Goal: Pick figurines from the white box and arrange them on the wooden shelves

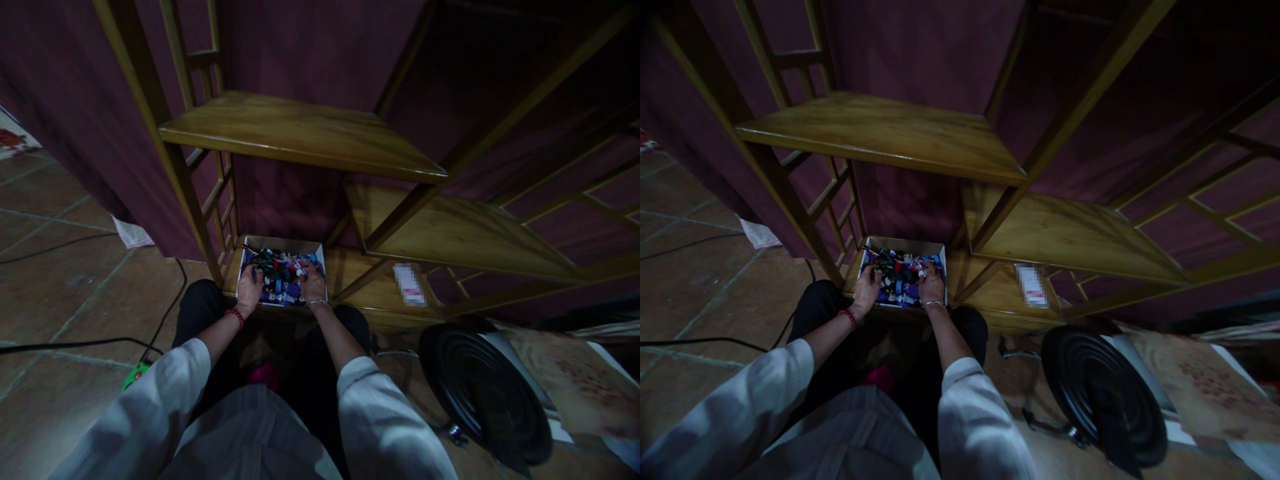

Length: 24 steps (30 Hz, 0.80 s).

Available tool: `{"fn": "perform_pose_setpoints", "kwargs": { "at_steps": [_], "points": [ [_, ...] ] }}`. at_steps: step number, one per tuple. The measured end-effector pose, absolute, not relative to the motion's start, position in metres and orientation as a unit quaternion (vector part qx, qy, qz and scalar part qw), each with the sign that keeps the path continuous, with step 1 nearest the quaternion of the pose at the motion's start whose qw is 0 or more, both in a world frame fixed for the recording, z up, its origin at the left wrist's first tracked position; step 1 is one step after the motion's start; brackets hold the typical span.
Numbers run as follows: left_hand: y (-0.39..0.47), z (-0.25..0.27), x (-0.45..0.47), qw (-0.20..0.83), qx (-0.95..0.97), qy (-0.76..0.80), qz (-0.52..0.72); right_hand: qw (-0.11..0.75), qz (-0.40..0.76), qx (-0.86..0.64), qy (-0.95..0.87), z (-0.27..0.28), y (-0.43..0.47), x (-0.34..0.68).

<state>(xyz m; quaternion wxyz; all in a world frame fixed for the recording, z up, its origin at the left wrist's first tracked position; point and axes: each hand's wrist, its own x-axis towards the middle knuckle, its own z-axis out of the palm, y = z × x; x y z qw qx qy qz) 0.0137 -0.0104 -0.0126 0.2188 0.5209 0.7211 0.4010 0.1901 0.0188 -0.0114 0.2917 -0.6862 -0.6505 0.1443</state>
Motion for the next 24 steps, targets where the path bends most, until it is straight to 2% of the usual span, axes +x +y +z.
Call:
{"fn": "perform_pose_setpoints", "kwargs": {
  "at_steps": [11, 24],
  "points": [
    [-0.012, -0.012, 0.013, 0.223, 0.536, 0.71, 0.398, 0.279, 0.13, -0.688, -0.657, -0.005, 0.023, 0.192],
    [-0.013, -0.011, 0.014, 0.219, 0.547, 0.71, 0.385, 0.383, 0.162, -0.625, -0.661, -0.019, 0.033, 0.195]
  ]
}}
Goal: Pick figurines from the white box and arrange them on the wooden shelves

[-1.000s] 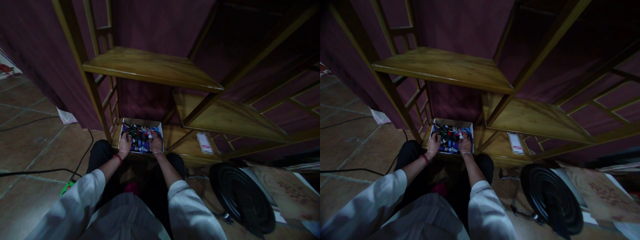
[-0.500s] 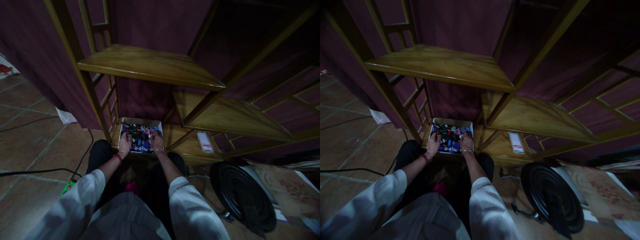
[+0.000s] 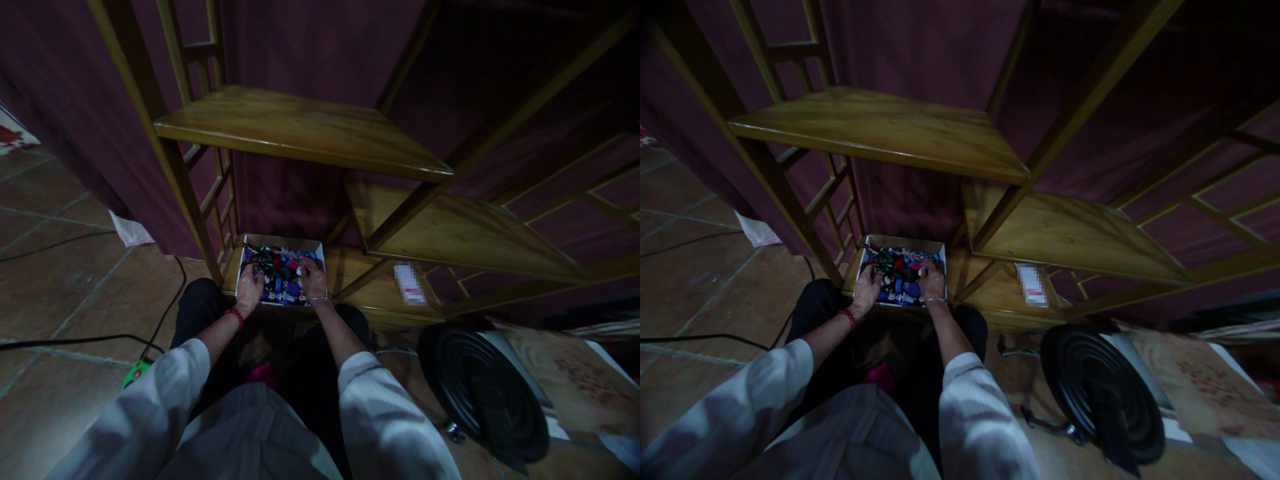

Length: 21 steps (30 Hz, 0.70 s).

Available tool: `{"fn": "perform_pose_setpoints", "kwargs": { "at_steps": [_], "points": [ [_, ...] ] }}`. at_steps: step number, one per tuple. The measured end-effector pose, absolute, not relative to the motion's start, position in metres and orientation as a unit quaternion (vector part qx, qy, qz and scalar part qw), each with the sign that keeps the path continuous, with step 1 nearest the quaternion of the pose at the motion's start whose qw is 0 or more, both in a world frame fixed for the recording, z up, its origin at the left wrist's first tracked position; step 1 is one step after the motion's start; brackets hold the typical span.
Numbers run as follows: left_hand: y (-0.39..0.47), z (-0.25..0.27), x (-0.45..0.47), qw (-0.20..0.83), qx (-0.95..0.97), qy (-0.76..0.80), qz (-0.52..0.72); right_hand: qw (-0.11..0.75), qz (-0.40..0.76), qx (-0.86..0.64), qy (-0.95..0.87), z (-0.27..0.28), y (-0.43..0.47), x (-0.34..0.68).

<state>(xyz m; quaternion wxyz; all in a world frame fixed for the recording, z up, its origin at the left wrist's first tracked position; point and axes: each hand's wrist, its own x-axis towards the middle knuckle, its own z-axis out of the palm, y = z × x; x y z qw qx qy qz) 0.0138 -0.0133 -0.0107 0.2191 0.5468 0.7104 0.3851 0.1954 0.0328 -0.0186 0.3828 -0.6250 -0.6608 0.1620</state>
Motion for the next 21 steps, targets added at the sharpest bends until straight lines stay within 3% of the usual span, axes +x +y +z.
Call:
{"fn": "perform_pose_setpoints", "kwargs": {
  "at_steps": [9, 15, 21],
  "points": [
    [-0.04, -0.002, 0.022, 0.055, 0.665, 0.647, 0.368, 0.386, 0.18, -0.631, -0.648, -0.014, 0.043, 0.2],
    [-0.029, 0.005, 0.051, 0.082, 0.807, 0.526, 0.254, 0.401, 0.186, -0.623, -0.645, -0.018, 0.042, 0.202],
    [0.008, -0.005, 0.078, 0.095, 0.801, 0.576, 0.136, 0.411, 0.203, -0.619, -0.638, -0.02, 0.039, 0.206]
  ]
}}
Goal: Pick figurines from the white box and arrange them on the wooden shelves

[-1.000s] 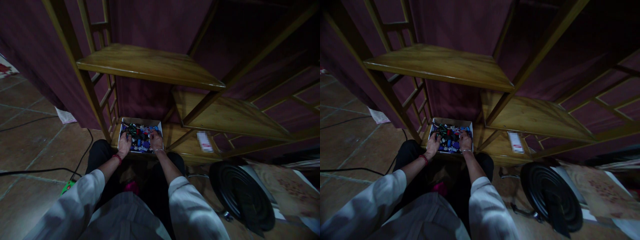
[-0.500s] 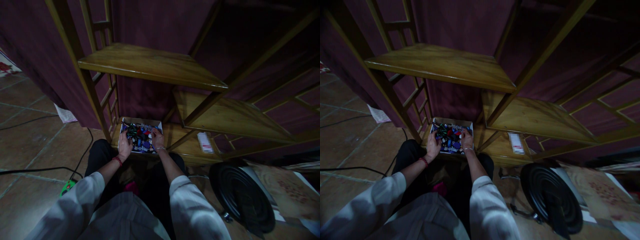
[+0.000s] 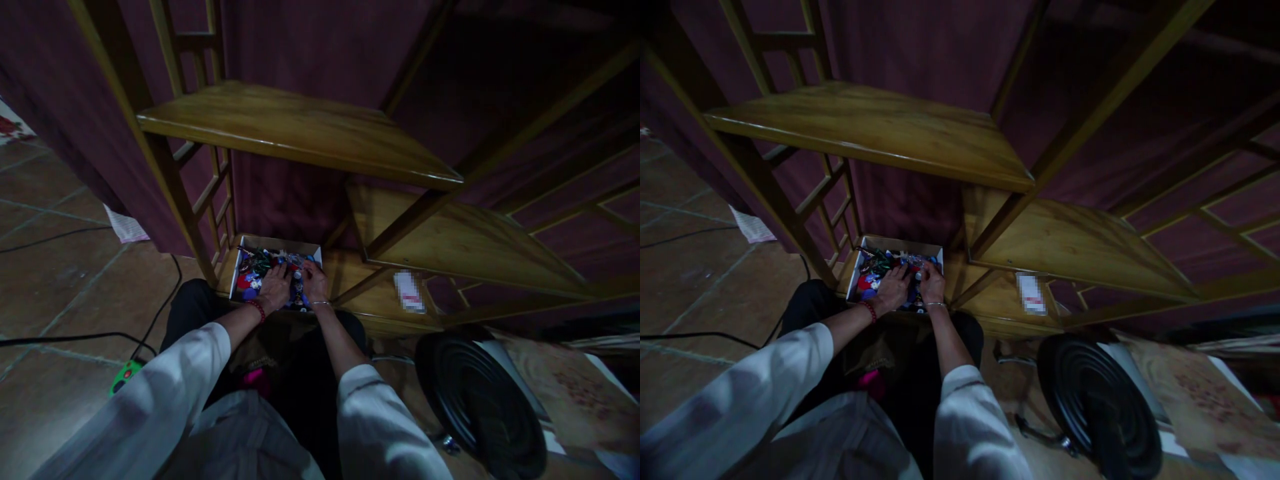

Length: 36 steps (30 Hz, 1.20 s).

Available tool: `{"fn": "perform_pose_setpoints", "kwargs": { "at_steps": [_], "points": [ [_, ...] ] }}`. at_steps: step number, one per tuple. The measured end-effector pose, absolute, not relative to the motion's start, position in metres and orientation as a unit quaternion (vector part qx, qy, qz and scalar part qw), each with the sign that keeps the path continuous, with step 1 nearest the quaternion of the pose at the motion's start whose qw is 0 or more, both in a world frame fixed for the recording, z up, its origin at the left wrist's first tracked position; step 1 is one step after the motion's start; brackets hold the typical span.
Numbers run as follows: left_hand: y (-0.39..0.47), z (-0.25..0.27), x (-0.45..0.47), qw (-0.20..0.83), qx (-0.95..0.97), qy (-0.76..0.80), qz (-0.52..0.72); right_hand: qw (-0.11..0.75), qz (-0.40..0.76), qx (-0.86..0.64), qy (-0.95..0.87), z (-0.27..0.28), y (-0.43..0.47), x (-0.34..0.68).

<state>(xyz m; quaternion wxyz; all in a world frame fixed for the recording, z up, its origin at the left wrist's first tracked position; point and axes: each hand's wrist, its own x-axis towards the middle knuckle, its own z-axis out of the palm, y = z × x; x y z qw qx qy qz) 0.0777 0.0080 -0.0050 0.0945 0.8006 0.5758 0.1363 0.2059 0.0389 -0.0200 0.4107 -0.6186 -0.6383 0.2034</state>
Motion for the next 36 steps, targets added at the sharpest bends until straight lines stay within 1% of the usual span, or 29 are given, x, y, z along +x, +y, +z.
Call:
{"fn": "perform_pose_setpoints", "kwargs": {
  "at_steps": [4, 10, 19, 27, 36],
  "points": [
    [0.02, -0.003, 0.085, 0.095, 0.799, 0.587, 0.084, 0.407, 0.198, -0.62, -0.641, -0.016, 0.037, 0.209],
    [0.018, 0.003, 0.084, 0.088, 0.762, 0.636, 0.09, 0.408, 0.196, -0.618, -0.643, -0.013, 0.036, 0.211],
    [0.003, -0.001, 0.072, 0.058, 0.785, 0.612, 0.076, 0.406, 0.187, -0.626, -0.639, -0.012, 0.033, 0.204],
    [-0.002, -0.007, 0.064, 0.095, 0.788, 0.598, 0.115, 0.408, 0.172, -0.628, -0.64, -0.008, 0.027, 0.199],
    [-0.008, -0.009, 0.057, 0.099, 0.791, 0.585, 0.15, 0.407, 0.154, -0.609, -0.664, -0.004, 0.021, 0.197]
  ]
}}
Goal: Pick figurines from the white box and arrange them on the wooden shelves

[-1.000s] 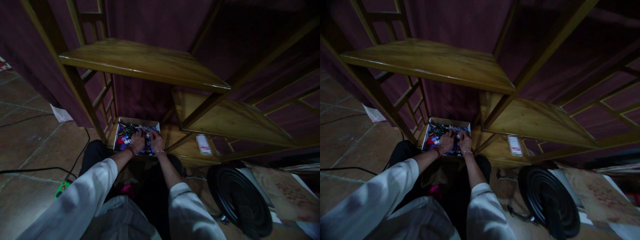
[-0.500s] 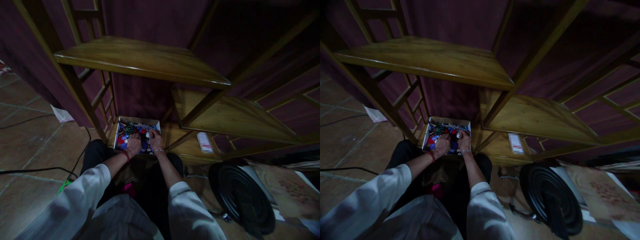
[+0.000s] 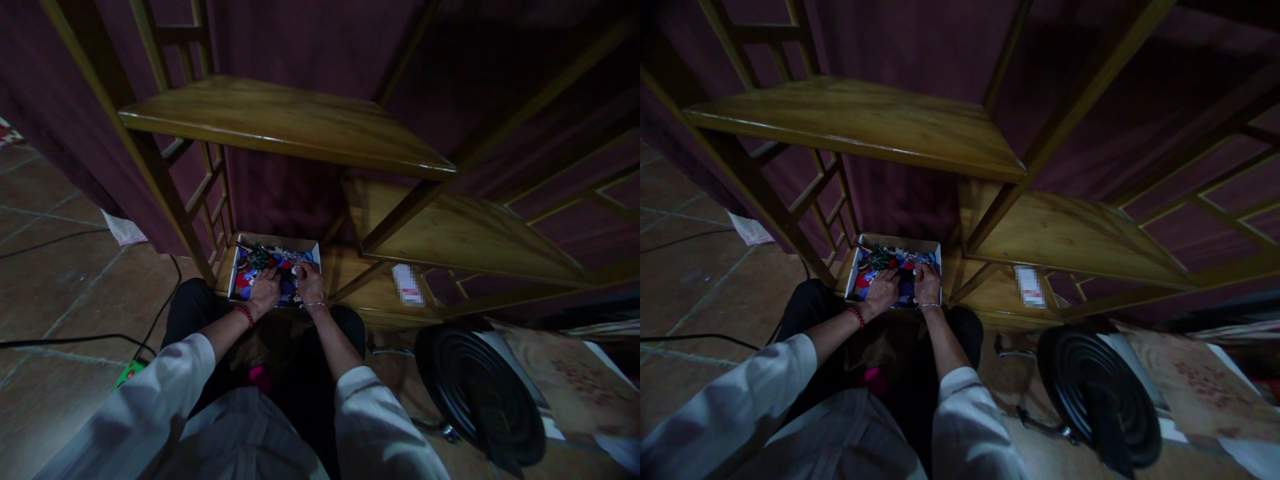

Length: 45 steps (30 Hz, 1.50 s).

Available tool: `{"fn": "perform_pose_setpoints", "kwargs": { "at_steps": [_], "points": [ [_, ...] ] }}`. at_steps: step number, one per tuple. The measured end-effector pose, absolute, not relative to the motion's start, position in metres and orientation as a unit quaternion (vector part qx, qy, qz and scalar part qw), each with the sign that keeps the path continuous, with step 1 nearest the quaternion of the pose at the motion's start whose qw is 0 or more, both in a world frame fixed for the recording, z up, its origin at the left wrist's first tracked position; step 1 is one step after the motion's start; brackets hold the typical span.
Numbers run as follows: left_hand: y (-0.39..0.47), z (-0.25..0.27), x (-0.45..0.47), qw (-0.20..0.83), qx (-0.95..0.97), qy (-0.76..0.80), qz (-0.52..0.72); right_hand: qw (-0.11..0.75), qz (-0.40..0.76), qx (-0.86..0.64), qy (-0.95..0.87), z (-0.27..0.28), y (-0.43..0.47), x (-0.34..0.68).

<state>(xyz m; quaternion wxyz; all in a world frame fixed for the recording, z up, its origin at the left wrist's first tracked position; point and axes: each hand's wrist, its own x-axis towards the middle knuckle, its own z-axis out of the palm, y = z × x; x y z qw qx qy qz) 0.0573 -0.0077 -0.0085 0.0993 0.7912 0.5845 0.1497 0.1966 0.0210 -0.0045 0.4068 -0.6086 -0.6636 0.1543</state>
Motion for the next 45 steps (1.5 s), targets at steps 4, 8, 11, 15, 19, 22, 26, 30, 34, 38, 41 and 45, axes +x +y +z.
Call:
{"fn": "perform_pose_setpoints", "kwargs": {
  "at_steps": [4, 8, 11, 15, 19, 22, 26, 30, 34, 38, 41, 45],
  "points": [
    [-0.011, -0.007, 0.051, 0.091, 0.806, 0.561, 0.165, 0.401, 0.155, -0.609, -0.667, -0.002, 0.018, 0.196],
    [-0.013, -0.01, 0.044, 0.098, 0.816, 0.537, 0.189, 0.407, 0.143, -0.603, -0.671, -0.004, 0.016, 0.196],
    [-0.014, -0.01, 0.042, 0.1, 0.814, 0.534, 0.204, 0.42, 0.136, -0.591, -0.675, -0.007, 0.017, 0.197],
    [-0.013, -0.004, 0.043, 0.095, 0.812, 0.545, 0.186, 0.426, 0.133, -0.589, -0.673, -0.011, 0.02, 0.197],
    [-0.01, 0.003, 0.046, 0.093, 0.807, 0.566, 0.141, 0.421, 0.132, -0.587, -0.678, -0.012, 0.022, 0.198],
    [-0.007, 0.005, 0.049, 0.092, 0.809, 0.565, 0.13, 0.421, 0.129, -0.588, -0.678, -0.012, 0.022, 0.199],
    [0.0, 0.007, 0.053, 0.112, 0.812, 0.563, 0.108, 0.422, 0.136, -0.587, -0.678, -0.013, 0.022, 0.2],
    [0.005, 0.008, 0.055, 0.126, 0.82, 0.552, 0.084, 0.422, 0.137, -0.591, -0.674, -0.014, 0.023, 0.2],
    [0.003, 0.001, 0.054, 0.108, 0.815, 0.559, 0.111, 0.432, 0.141, -0.589, -0.668, -0.012, 0.023, 0.2],
    [-0.002, -0.006, 0.051, 0.103, 0.806, 0.556, 0.173, 0.438, 0.142, -0.589, -0.664, -0.01, 0.023, 0.2],
    [-0.006, -0.008, 0.049, 0.098, 0.811, 0.542, 0.2, 0.437, 0.141, -0.589, -0.665, -0.008, 0.022, 0.2],
    [-0.018, -0.011, 0.05, 0.075, 0.817, 0.522, 0.235, 0.434, 0.139, -0.583, -0.673, -0.006, 0.021, 0.198]
  ]
}}
